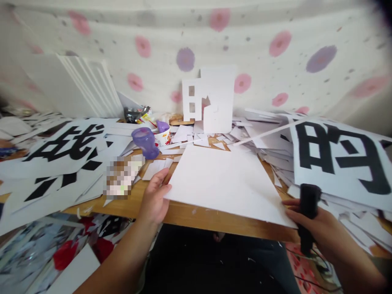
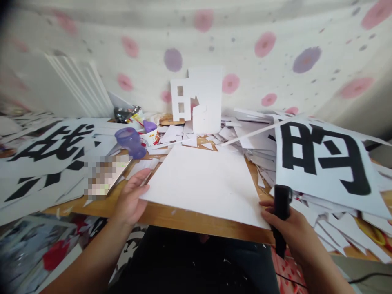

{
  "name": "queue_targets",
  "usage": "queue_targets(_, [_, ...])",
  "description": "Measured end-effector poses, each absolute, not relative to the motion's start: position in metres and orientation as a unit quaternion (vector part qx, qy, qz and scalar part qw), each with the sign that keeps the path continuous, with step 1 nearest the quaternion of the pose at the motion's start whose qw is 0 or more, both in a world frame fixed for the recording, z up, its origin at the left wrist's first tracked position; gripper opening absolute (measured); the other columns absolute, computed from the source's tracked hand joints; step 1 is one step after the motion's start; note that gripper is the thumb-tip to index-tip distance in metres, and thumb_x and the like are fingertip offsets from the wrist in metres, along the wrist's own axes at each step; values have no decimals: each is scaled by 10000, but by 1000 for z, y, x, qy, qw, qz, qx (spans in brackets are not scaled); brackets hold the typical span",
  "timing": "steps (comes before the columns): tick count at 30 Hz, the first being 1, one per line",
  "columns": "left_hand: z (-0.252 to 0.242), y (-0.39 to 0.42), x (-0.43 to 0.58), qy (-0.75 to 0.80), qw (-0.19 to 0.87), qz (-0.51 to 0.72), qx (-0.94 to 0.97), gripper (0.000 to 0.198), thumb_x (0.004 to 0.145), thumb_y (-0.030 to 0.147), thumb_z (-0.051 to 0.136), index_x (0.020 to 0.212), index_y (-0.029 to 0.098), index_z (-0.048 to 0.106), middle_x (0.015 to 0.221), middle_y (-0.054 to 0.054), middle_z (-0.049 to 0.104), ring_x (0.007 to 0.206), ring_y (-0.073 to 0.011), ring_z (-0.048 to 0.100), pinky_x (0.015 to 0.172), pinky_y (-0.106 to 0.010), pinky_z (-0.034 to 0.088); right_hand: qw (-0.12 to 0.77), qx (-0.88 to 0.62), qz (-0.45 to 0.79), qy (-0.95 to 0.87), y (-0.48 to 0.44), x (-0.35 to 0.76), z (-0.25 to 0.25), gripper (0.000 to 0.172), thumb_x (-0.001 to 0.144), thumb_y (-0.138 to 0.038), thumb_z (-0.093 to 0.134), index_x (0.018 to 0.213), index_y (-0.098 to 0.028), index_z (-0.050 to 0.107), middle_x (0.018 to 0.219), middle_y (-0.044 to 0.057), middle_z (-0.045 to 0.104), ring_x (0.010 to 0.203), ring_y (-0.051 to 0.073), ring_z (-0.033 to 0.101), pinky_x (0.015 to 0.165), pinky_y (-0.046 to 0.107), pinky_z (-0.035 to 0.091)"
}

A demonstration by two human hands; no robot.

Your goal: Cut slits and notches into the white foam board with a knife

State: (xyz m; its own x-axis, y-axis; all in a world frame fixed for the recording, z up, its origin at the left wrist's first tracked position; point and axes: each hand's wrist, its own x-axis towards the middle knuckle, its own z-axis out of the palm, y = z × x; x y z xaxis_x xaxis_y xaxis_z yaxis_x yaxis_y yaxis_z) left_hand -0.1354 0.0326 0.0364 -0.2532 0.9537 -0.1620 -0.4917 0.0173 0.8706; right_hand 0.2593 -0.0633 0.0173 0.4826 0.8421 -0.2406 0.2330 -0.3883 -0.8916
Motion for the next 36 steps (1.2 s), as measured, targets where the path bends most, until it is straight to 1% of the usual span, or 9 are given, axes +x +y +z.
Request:
queue_targets(5, [58,41,-130,409,535,685,278,455,479,153,862,916,200,744,1027,-32,732,960,-197,654,831,-303,519,542,-681,423,-252,-55,244,38,510,413,-412,922,852,-215,752,869,41,718,729,197,632,496,229,524])
queue_targets(9, [83,61,-129,379,517,708,295,393,473,125,831,846,199,733,984,-11,738,897,-177,665,802,-288,528,599,-621,467,-195,-44,231,50,647,356,-268,951,971,-276,748,1101,8,719,860,190,663,613,211,586])
queue_targets(14, [113,77,-130,376,495,741,254,207,609,104,760,791,185,702,848,-1,728,809,-155,668,751,-275,560,592,-560,528,-238,-42,212,61,514,457,-264,950,934,-226,762,794,9,705,600,135,613,490,208,508])
queue_targets(16, [122,75,-128,372,480,770,196,95,736,223,740,789,193,667,865,-5,728,922,-179,679,819,-313,578,607,-524,539,-256,-43,200,64,453,511,-265,941,921,-221,754,762,7,702,563,114,587,475,195,466])
queue_targets(19, [129,64,-117,320,458,813,166,328,894,526,589,890,205,661,1018,-39,737,1156,-202,628,926,-328,567,639,-466,559,-251,-41,183,67,435,536,-257,943,916,-244,731,808,18,734,615,120,622,550,199,485])
queue_targets(22, [128,52,-98,280,472,805,226,444,862,640,591,974,219,680,1129,-48,732,1280,-222,553,941,-307,563,661,-427,544,-290,-33,171,67,374,574,-275,933,874,-255,711,778,-3,714,646,116,623,572,189,481])
queue_targets(26, [118,33,-70,251,525,768,269,404,785,567,730,1080,295,689,1169,0,730,1286,-269,555,946,-363,566,628,-433,430,-483,-24,160,67,209,696,-285,851,847,-246,711,716,-15,653,596,115,584,516,197,470])
queue_targets(29, [112,22,-52,271,598,707,264,457,718,400,813,1148,307,689,1183,-11,728,1227,-291,602,894,-363,589,600,-426,292,-610,-17,149,74,133,764,-231,781,884,-248,727,798,17,706,710,157,664,627,237,552])
queue_targets(36, [129,60,-33,240,619,671,331,445,730,256,763,1168,256,690,1142,-49,739,1267,-327,573,1049,-461,501,596,-341,26,-727,25,142,89,594,863,-167,693,1388,-390,525,1156,52,697,956,214,706,753,338,607])
